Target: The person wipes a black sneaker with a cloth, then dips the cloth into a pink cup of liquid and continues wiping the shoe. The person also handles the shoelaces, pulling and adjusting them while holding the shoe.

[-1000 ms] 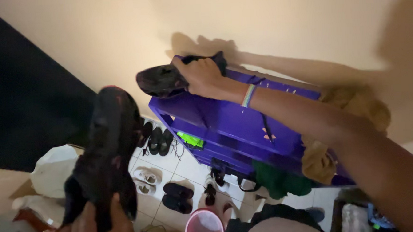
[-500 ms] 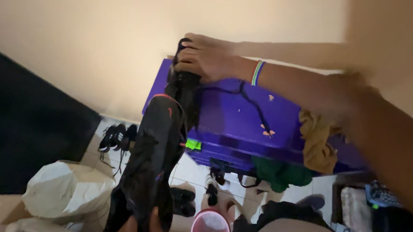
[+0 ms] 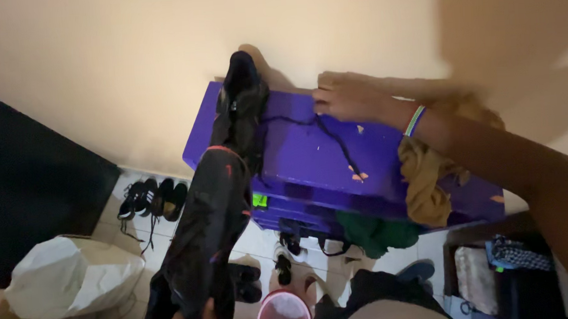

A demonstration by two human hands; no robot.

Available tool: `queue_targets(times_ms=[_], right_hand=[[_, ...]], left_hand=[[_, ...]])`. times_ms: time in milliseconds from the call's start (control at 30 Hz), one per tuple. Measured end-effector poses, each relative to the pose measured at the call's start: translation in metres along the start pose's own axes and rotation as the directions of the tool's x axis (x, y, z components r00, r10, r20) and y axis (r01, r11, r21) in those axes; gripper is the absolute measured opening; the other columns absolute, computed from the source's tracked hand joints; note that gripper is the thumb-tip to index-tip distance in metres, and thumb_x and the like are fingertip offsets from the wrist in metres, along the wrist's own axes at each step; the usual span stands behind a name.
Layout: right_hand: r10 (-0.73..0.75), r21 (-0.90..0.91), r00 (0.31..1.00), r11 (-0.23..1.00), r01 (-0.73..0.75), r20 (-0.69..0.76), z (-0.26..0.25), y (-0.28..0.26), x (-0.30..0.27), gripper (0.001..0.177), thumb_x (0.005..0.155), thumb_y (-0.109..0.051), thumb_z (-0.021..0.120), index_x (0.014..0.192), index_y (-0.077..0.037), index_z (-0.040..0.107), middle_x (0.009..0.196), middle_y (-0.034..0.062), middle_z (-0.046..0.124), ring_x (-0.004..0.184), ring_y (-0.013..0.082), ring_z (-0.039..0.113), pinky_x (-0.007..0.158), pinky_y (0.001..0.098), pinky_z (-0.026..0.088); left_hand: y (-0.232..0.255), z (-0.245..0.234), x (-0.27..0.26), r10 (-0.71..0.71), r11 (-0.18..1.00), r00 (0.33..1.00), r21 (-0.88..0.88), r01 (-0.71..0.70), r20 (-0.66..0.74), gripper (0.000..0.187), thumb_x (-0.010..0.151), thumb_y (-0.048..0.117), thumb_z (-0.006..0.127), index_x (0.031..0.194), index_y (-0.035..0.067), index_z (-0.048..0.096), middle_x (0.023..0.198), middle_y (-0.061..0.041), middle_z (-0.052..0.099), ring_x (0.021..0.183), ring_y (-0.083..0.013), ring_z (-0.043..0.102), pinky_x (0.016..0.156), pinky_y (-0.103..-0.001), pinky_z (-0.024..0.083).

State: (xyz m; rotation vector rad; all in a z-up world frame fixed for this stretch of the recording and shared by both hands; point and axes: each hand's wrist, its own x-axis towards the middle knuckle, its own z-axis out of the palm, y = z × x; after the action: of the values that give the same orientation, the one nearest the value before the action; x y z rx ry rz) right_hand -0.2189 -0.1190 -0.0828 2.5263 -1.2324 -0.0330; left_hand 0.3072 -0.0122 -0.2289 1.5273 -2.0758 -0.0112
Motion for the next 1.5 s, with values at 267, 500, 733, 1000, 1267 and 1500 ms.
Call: queue_targets(times_ms=[267,500,733,1000,1267,1500], right_hand=[[0.607,0.615,0.663,0.741,-0.272,-0.439,-0.037,-0.001,0.077,0.02,0.1,-0.013,0.044,0.106,0.003,0.054,0.069,0.0162,0.057,0.058,0.0257,0.061,0.055,0.037,0.047],[0.618,0.837,0.786,0.441,-0.324,-0.021,-0.044,0.024,0.146,0.016,0.093,-0.015,0.051,0.09,-0.001,0.057,0.072,0.0078,0.066,0.061,0.0144,0.066,0.057,0.0261,0.053],[0.459,0.417,0.879,0.829,-0.373,-0.126,-0.01,0.019,0.144,0.012,0.074,-0.012,0.064,0.067,-0.002,0.064,0.069,0.016,0.062,0.065,0.0336,0.06,0.068,0.0425,0.048],[0.224,0.563,0.954,0.823,-0.075,-0.201,-0.018,0.012,0.139,0.031,0.071,0.002,0.056,0.099,0.0,0.067,0.093,0.0175,0.059,0.093,0.0321,0.055,0.078,0.041,0.046],[0.171,0.829,0.978,0.524,-0.195,0.122,-0.099,-0.035,0.0,0.063,0.087,-0.031,0.06,0.143,-0.01,0.04,0.14,0.0147,0.044,0.127,0.0294,0.044,0.099,0.0466,0.036],[0.507,0.791,0.769,0.243,-0.562,0.39,-0.111,-0.098,-0.098,0.095,0.063,-0.048,0.074,0.139,-0.012,0.032,0.129,0.016,0.041,0.118,0.0342,0.043,0.095,0.0476,0.036]], left_hand=[[-0.017,0.005,-0.04,-0.112,0.994,0.991,-0.017,0.111,-0.069,0.034,0.063,0.034,0.072,0.083,0.007,0.07,0.074,-0.011,0.065,0.072,-0.0306,0.063,0.092,-0.047,0.042],[-0.012,-0.019,-0.04,-0.105,0.994,0.991,-0.007,0.105,-0.083,0.035,0.058,0.034,0.074,0.08,0.008,0.071,0.068,-0.011,0.065,0.063,-0.0302,0.061,0.085,-0.045,0.042],[0.023,-0.065,-0.013,-0.013,0.986,1.0,0.165,0.018,-0.028,0.036,0.051,0.037,0.08,0.068,0.007,0.069,0.056,-0.01,0.06,0.055,-0.0314,0.057,0.081,-0.052,0.043],[0.097,-0.116,0.062,0.404,0.912,0.91,0.119,-0.392,-0.095,0.02,0.059,0.026,0.074,0.062,0.009,0.063,0.061,-0.009,0.061,0.053,-0.0292,0.052,0.076,-0.052,0.042],[0.199,-0.1,0.129,0.378,0.845,0.824,-0.208,-0.494,-0.422,0.016,0.062,0.024,0.072,0.074,0.016,0.069,0.077,0.005,0.064,0.089,-0.0156,0.051,0.1,-0.049,0.022],[0.246,-0.048,0.2,0.637,0.665,0.717,-0.269,-0.697,-0.282,0.01,0.069,0.013,0.073,0.073,0.02,0.068,0.106,0.005,0.065,0.125,-0.0286,0.041,0.107,-0.055,0.01]])
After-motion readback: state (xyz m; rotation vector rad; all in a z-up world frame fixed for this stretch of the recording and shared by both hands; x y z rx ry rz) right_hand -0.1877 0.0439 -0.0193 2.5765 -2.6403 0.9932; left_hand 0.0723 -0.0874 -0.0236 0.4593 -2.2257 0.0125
